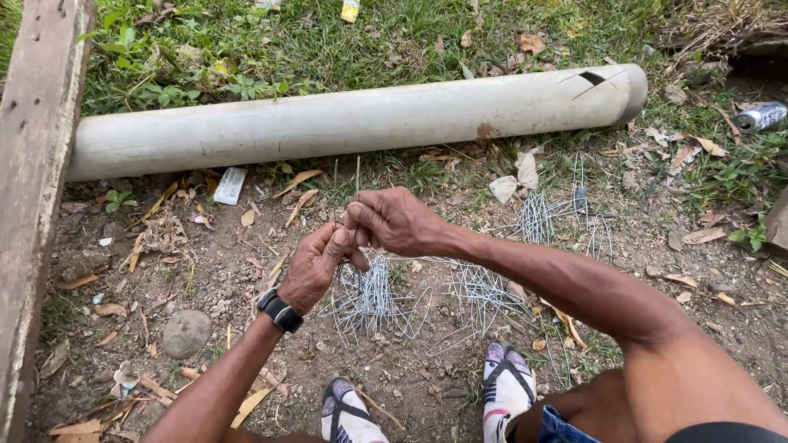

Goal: Sorting and organizing pre-cut metal tie wires on the ground.

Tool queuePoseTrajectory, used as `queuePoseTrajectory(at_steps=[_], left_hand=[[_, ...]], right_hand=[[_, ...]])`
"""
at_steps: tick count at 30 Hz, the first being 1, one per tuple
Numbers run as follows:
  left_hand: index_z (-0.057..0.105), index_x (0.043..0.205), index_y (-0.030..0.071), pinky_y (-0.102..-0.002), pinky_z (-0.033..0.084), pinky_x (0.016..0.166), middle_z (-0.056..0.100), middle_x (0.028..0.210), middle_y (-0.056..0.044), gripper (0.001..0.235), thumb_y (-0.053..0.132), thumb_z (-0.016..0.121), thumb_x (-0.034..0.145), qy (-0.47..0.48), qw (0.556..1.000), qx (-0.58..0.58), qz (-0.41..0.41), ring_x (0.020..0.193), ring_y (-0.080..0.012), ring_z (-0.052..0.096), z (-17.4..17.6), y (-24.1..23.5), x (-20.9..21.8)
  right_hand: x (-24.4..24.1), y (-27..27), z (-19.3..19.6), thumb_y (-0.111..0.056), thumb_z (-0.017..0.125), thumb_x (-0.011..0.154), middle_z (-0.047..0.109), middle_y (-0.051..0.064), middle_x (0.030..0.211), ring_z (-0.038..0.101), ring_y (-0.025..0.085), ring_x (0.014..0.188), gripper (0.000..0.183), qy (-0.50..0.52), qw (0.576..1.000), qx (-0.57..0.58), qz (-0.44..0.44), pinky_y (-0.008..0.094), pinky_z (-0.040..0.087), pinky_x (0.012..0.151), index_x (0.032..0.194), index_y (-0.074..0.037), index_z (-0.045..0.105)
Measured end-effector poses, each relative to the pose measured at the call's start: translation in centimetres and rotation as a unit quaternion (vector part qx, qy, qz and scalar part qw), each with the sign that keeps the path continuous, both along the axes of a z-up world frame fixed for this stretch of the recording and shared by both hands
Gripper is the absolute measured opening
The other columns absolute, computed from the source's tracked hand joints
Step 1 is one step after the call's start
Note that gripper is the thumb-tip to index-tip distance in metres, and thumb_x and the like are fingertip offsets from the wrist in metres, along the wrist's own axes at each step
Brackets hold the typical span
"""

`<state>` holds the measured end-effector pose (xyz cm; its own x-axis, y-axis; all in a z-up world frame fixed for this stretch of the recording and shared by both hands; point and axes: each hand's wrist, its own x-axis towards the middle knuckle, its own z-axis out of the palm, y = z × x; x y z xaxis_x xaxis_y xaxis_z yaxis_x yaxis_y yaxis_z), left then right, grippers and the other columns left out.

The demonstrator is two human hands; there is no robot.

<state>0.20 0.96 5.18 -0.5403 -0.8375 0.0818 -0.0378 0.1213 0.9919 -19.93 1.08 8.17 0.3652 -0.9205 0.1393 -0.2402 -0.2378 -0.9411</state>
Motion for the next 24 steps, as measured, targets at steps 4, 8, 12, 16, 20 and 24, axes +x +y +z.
queuePoseTrajectory(at_steps=[4,8,12,16,20,24], left_hand=[[0.064,0.093,0.003,-0.033,0.056,0.071,0.071,0.065,-0.017,0.034,0.033,0.052,0.106,0.040,0.998,0.043,-0.016,0.062,-0.0225,0.072,-2.0,-0.6,0.9],[0.061,0.105,0.001,-0.023,0.052,0.051,0.058,0.059,-0.006,0.023,0.021,0.050,0.107,0.016,0.998,0.058,-0.010,0.050,-0.0123,0.059,-1.0,-0.6,0.7],[0.058,0.107,0.005,-0.021,0.050,0.050,0.054,0.064,-0.002,0.024,0.021,0.042,0.110,-0.054,0.996,0.037,0.066,0.053,-0.0103,0.052,1.0,-0.7,1.2],[0.057,0.104,0.004,-0.018,0.045,0.047,0.052,0.063,0.000,0.028,0.023,0.037,0.111,-0.079,0.983,0.046,0.157,0.051,-0.0069,0.051,5.2,0.1,1.9],[0.055,0.107,0.007,-0.025,0.057,0.067,0.060,0.080,-0.004,0.023,0.019,0.037,0.114,0.019,0.984,-0.095,0.149,0.067,-0.0120,0.061,7.4,1.1,2.8],[0.050,0.117,0.006,-0.030,0.062,0.075,0.059,0.091,-0.007,0.020,0.021,0.038,0.117,0.072,0.969,-0.224,0.077,0.076,-0.0169,0.062,7.5,0.6,3.4]], right_hand=[[-0.9,-1.7,-0.1,-0.026,0.046,0.110,0.074,0.010,0.072,0.068,0.016,0.060,0.034,-0.010,0.996,0.086,0.012,0.027,0.059,0.059,0.093,-0.007,0.069],[-1.4,-2.9,-1.4,-0.034,0.043,0.111,0.075,0.012,0.074,0.071,0.016,0.062,0.041,-0.088,0.980,0.177,-0.033,0.027,0.060,0.062,0.094,-0.008,0.070],[-2.9,-5.4,-5.2,-0.058,0.029,0.109,0.074,0.013,0.075,0.073,0.018,0.064,0.067,-0.071,0.981,0.143,-0.108,0.030,0.062,0.062,0.096,-0.007,0.071],[-6.7,-6.9,-8.8,-0.038,0.043,0.110,0.074,0.026,0.083,0.074,0.040,0.082,0.049,0.153,0.986,0.058,-0.035,0.052,0.059,0.078,0.099,0.002,0.068],[-10.1,-8.6,-14.2,-0.059,0.049,0.105,0.067,0.011,0.084,0.062,0.025,0.071,0.053,0.652,0.748,0.092,0.086,0.037,0.056,0.066,0.101,-0.009,0.069],[-12.2,-9.0,-19.5,-0.032,0.056,0.112,0.076,0.017,0.105,0.072,0.022,0.081,0.035,0.511,0.826,0.232,-0.043,0.038,0.062,0.084,0.121,-0.003,0.072]])
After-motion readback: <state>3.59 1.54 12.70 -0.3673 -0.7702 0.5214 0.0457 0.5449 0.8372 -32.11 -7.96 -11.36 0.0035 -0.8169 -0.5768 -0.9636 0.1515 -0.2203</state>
